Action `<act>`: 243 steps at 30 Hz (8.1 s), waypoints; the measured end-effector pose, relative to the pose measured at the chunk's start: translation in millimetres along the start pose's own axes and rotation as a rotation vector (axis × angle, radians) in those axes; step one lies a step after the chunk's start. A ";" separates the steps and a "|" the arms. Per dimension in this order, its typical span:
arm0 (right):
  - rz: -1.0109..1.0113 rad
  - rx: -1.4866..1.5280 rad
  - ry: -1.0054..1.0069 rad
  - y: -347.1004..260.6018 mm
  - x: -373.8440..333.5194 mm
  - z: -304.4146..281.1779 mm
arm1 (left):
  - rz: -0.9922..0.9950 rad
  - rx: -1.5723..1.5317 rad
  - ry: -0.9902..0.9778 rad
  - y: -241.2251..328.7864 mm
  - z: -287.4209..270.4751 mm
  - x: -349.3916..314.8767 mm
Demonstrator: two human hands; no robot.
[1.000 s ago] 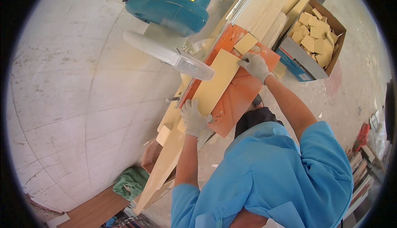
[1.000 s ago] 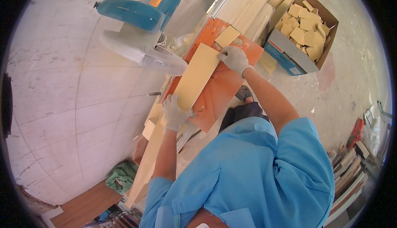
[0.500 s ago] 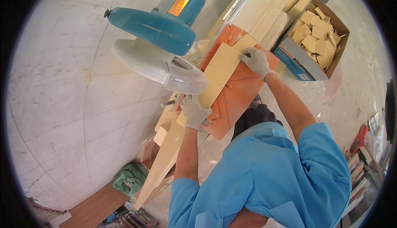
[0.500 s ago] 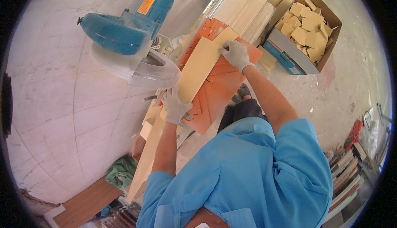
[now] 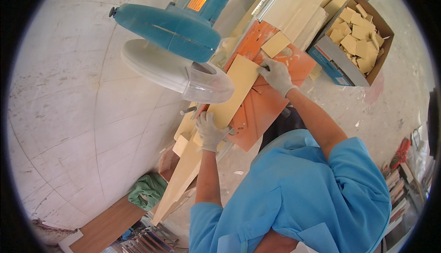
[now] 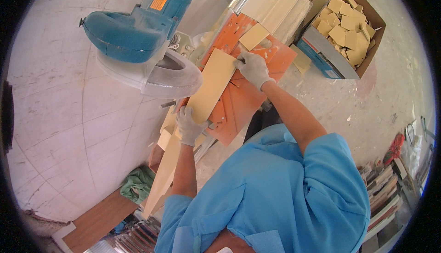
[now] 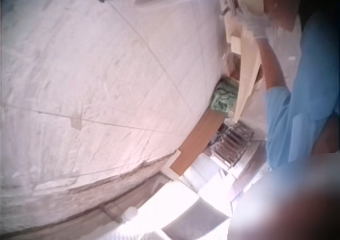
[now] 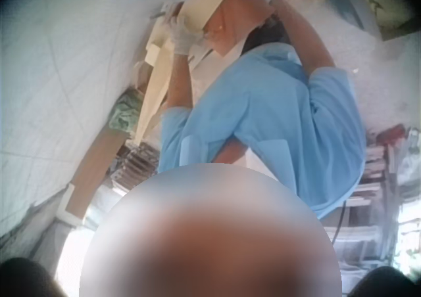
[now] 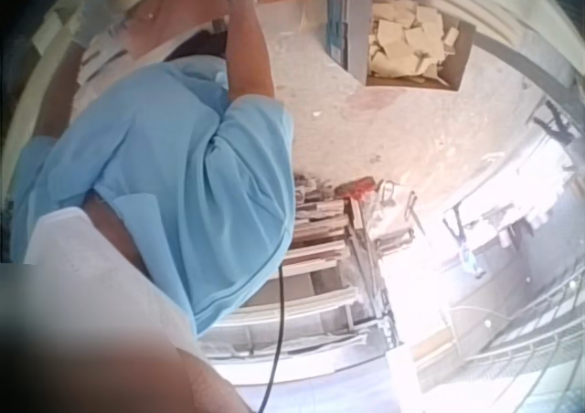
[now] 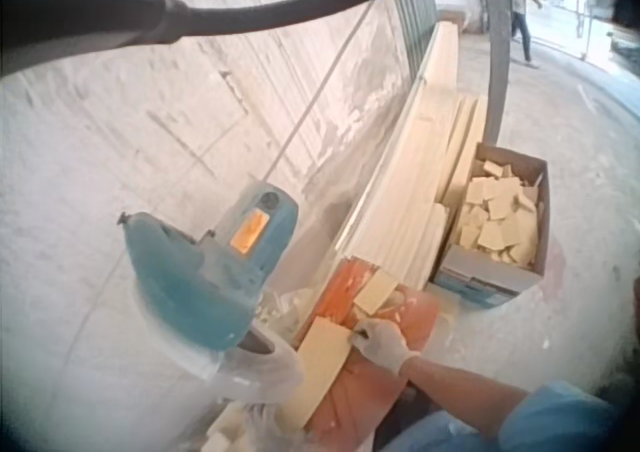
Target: The person uses a miter saw to cut small rectangular pieces from a long wooden plank. They position the plank, lower the saw to make cuts, and place the cut pieces into a cardboard box. The process is repeated multiple times.
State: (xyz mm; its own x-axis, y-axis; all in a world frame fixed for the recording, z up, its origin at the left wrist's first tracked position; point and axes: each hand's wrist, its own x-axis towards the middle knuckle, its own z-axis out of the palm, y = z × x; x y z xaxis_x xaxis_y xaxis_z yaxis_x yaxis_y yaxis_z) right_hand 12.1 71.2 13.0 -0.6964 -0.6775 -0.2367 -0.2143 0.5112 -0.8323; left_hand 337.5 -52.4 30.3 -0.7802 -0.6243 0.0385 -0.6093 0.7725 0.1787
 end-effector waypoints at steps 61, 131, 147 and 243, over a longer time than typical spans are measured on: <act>-0.461 -0.319 -0.215 -370.7 21.8 -147.4 | -0.023 0.102 0.071 -43.6 -10.1 -32.7; -0.455 -0.205 0.015 -296.1 -20.4 -131.6 | 0.006 -0.189 0.030 -34.7 1.9 -28.8; -0.460 -0.204 -0.029 -292.9 -21.5 -134.9 | -0.049 -0.221 0.044 -18.1 -3.9 -31.2; -0.486 -0.148 -0.032 -257.9 -47.7 -139.6 | -0.508 -0.635 0.044 30.6 9.3 -13.4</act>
State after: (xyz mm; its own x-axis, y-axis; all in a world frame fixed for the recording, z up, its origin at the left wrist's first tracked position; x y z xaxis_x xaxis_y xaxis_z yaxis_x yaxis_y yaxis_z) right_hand 4.9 45.4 309.0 -0.4713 -0.8704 0.1426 -0.6043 0.2010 -0.7710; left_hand 328.0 -19.3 26.1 -0.4163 -0.8948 -0.1612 -0.6806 0.1892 0.7078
